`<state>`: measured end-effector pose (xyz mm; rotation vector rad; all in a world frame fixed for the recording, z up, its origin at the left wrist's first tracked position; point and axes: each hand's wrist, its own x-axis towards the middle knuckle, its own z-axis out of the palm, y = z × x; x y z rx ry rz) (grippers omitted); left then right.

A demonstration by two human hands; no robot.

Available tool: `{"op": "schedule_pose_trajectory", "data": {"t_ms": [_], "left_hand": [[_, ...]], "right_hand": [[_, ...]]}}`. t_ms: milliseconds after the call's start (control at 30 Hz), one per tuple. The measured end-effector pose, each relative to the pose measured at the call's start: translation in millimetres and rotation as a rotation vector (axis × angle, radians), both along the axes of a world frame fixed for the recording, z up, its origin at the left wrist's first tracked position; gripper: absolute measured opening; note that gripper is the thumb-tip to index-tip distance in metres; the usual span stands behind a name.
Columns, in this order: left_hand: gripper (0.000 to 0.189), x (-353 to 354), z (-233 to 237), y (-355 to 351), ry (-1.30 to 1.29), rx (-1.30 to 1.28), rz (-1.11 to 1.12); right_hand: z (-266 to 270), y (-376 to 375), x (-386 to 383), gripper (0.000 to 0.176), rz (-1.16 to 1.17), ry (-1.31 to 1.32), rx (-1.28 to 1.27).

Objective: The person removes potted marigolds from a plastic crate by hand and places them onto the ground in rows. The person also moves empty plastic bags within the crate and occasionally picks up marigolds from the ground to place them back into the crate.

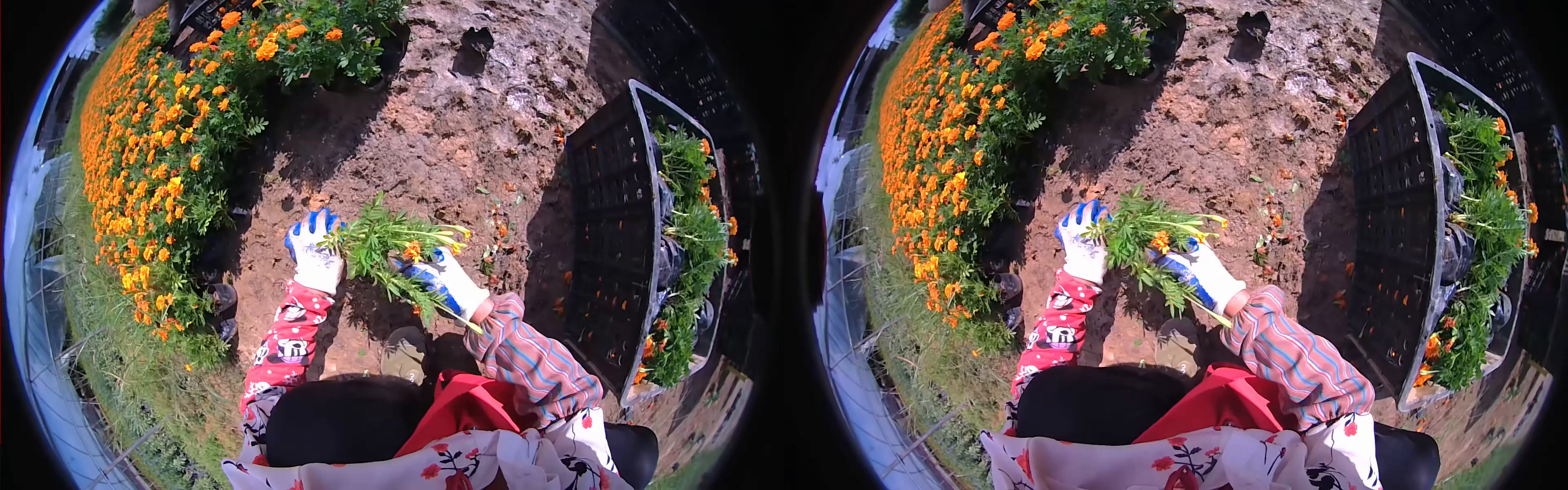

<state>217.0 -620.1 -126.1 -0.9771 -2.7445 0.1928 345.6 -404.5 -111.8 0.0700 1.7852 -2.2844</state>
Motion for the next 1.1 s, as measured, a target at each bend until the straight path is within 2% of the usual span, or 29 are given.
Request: {"op": "schedule_pose_trajectory", "data": {"t_ms": [33, 67, 100, 167, 200, 233, 300, 333, 400, 433, 500, 533, 567, 633, 667, 700, 767, 800, 867, 900, 933, 967, 1033, 1067, 1100], "left_hand": [[0.03, 1, 7, 2, -0.018, 0.022, 0.014], [0.032, 1, 11, 2, -0.035, 0.043, 0.03], [0.032, -3, 4, -3, -0.033, 0.04, 0.035], [0.026, -17, -11, -18, 0.068, 0.013, 0.062], [0.025, -19, -12, -28, 0.114, 0.003, 0.086], [0.024, -20, -7, -33, 0.13, 0.031, 0.078], [0.024, -21, -2, -34, 0.089, 0.048, 0.107], [0.025, -21, 1, -30, 0.033, 0.043, 0.11], [0.025, -13, 1, -27, 0.089, -0.005, 0.084], [0.026, -11, 2, -24, 0.152, -0.045, 0.057], [0.028, -10, 3, -19, 0.075, 0.012, 0.062], [0.029, -9, 6, -15, 0.046, 0.014, 0.055], [0.03, -7, 7, -12, 0.014, 0.017, 0.047], [0.029, -4, 4, -8, 0.062, -0.017, 0.015], [0.029, -3, 5, -3, 0.037, -0.01, 0.022], [0.028, -2, 5, 0, 0.013, -0.005, 0.029], [0.027, 1, 7, 3, 0.035, -0.018, 0.006], [0.026, 1, 8, 3, 0.057, -0.033, -0.012], [0.026, -4, 3, -1, 0.075, -0.031, -0.026], [0.026, -7, -2, -3, 0.092, -0.024, -0.041], [0.026, -13, -7, -10, 0.094, 0.03, -0.007], [0.026, -15, -6, -12, 0.066, 0.092, 0.078], [0.025, -15, -4, -28, -0.05, 0.073, 0.189], [0.027, -17, -9, -31, -0.068, 0.053, 0.288], [0.027, -18, -14, -33, -0.067, 0.053, 0.289]], "right_hand": [[0, -2, 1, 0.029, -0.108, -0.209, -0.374], [10, -3, 0, 0.025, -0.19, -0.345, -0.445], [24, 5, 2, 0.024, -0.17, -0.313, -0.238], [32, 20, 15, 0.021, -0.154, -0.35, -0.464], [24, 22, 20, 0.018, -0.284, -0.388, -0.489], [34, 34, 13, 0.016, -0.169, -0.447, -0.336], [30, 42, 10, 0.016, 0.004, -0.388, 0.149], [33, 40, 10, 0.016, 0.003, -0.39, 0.148], [39, 30, 11, 0.015, -0.295, -0.201, -0.207], [15, 33, 13, 0.02, -0.364, -0.243, -0.103], [44, 46, 5, 0.023, -0.273, -0.434, -0.3], [44, 45, 3, 0.026, -0.221, -0.344, -0.093], [45, 45, 1, 0.033, -0.157, -0.201, 0.297], [56, 36, -4, 0.042, -0.126, 0.058, 0.594], [70, 28, -10, 0.044, -0.173, 0.036, 0.63], [72, 24, -13, 0.043, -0.176, 0.028, 0.552], [62, 23, -19, 0.034, -0.106, -0.066, 0.825], [48, 23, -16, 0.034, -0.107, -0.066, 0.82], [8, 23, -4, 0.023, -0.212, 0.65, 0.912], [17, 16, -6, 0.015, -0.31, 0.528, 0.415], [32, 31, 1, 0.018, -0.136, 0.181, 0.064], [71, 51, 1, 0.023, 0.041, -0.169, -0.281], [62, 66, 3, 0.021, -0.044, -0.275, -0.358], [47, 65, 2, 0.026, -0.123, -0.157, -0.173], [34, 64, 0, 0.034, -0.198, -0.038, 0.012]]}}
